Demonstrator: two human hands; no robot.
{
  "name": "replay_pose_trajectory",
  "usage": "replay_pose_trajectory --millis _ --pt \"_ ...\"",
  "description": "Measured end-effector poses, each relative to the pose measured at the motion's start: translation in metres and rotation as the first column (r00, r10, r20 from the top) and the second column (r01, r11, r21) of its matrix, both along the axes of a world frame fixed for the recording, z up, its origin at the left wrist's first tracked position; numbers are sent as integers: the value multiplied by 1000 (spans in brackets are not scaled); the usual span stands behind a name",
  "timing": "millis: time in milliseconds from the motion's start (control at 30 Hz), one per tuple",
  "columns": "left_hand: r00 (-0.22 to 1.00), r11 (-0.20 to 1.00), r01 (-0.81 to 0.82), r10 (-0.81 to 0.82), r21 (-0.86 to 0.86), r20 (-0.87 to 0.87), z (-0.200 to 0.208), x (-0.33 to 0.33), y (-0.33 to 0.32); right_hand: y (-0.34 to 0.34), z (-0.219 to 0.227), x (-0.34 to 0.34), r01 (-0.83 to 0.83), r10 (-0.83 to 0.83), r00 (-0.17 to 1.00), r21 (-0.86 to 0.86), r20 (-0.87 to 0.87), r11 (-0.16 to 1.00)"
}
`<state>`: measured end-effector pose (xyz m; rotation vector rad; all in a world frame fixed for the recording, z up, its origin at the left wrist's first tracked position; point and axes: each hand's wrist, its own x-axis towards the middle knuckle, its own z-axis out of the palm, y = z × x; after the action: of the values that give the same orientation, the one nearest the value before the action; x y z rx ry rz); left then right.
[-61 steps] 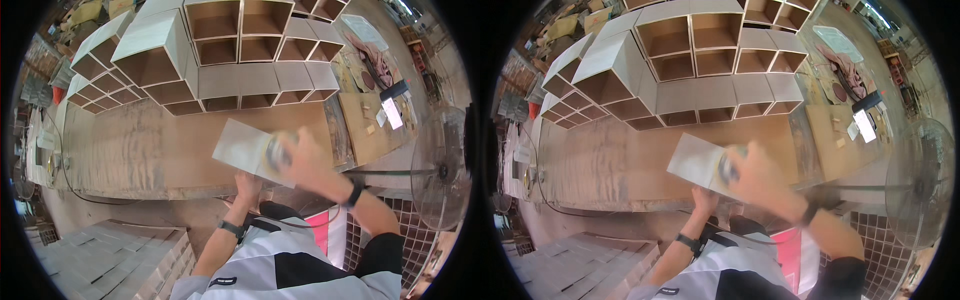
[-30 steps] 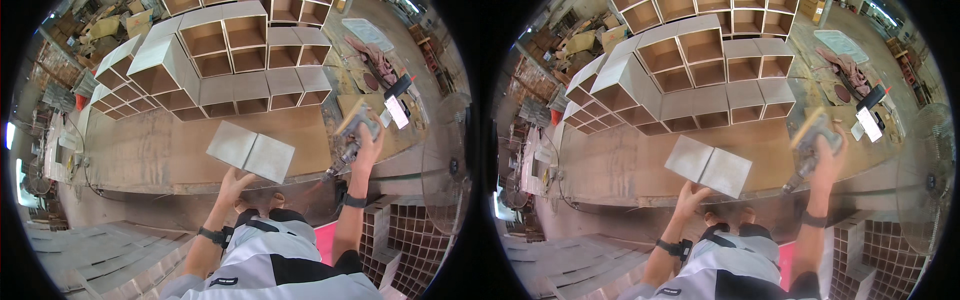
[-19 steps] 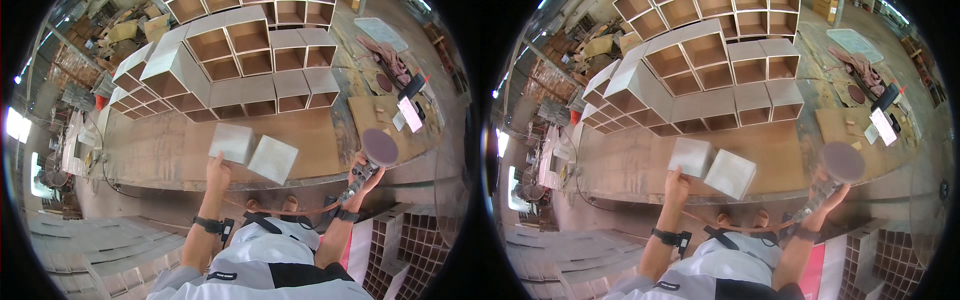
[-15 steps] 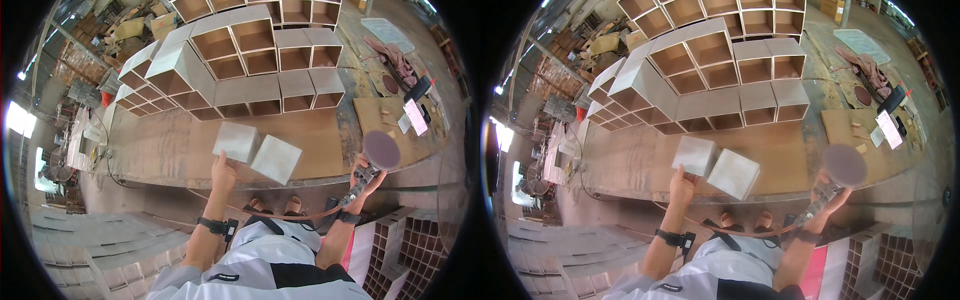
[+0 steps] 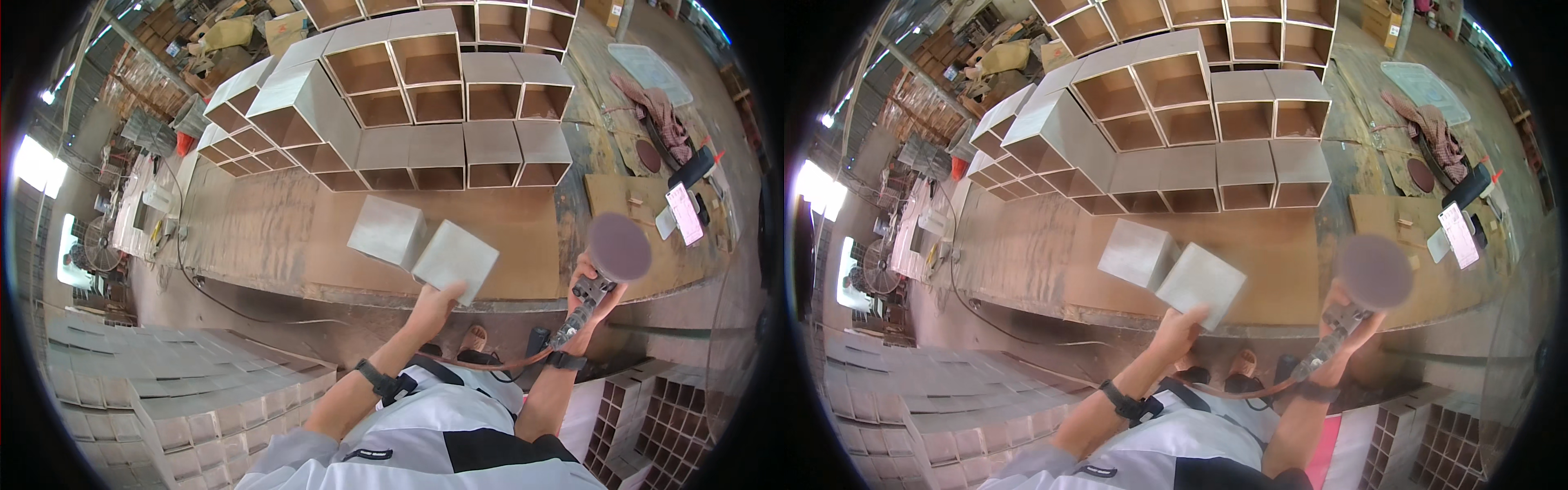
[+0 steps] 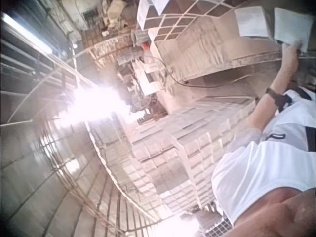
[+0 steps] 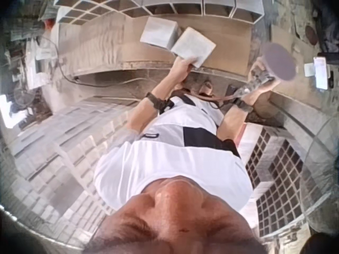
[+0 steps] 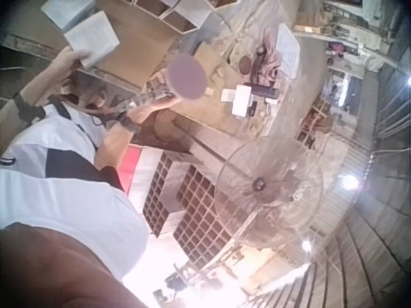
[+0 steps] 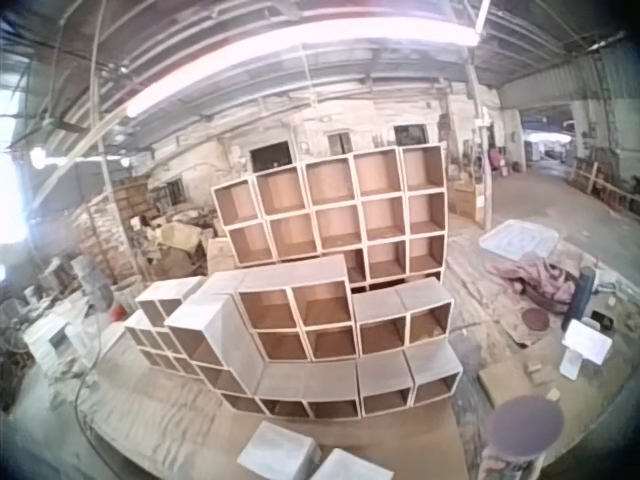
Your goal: The person uses a handheld orbital sander to smooth the surfaces of small white wooden boxes. They repeatedly pick up a box, sand its top and side faces, and place it back on a workbench among many similar boxes.
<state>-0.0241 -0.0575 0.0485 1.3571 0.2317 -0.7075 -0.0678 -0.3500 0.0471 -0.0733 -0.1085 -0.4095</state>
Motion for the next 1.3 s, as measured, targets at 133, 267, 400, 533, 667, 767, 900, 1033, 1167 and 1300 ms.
replay_pose_trajectory --millis 133,267,400,533,667,767,900,1033,1167,1300 --pt "888 988 -24 -50 155 457 -23 -19 -35 2 -5 3 39 -42 998 -58 -47 998" --pt "515 891 -162 -291 424 806 -71 -2 -34 2 -1 4 53 -71 986 -124 -148 991" --pt "415 856 -300 -281 421 865 -116 12 -28 3 -5 2 70 -108 976 -201 -188 977" --pt "518 864 -315 -191 393 834 -103 5 -30 3 -3 1 -57 18 991 -305 -130 951" --pt "763 790 -75 -347 609 545 -32 -11 13 -17 -6 0 -32 -213 892 -526 -399 850" --pt "730 754 -449 1 479 683 -39 -23 73 -36 10 2 -96 -436 744 -727 -507 680" --pt "720 767 -348 -150 539 678 -65 31 66 37 131 59 -216 -398 861 -937 -315 274" --pt "733 814 -282 -159 508 661 -112 59 55 112 186 101 -424 -268 900 -826 -342 -370" --pt "547 804 -429 -132 412 826 -107 43 44 192 156 128 15 -27 997 -559 66 -829" --pt "473 824 -551 180 130 863 -78 41 38 253 122 126 67 67 998 -508 20 -859"
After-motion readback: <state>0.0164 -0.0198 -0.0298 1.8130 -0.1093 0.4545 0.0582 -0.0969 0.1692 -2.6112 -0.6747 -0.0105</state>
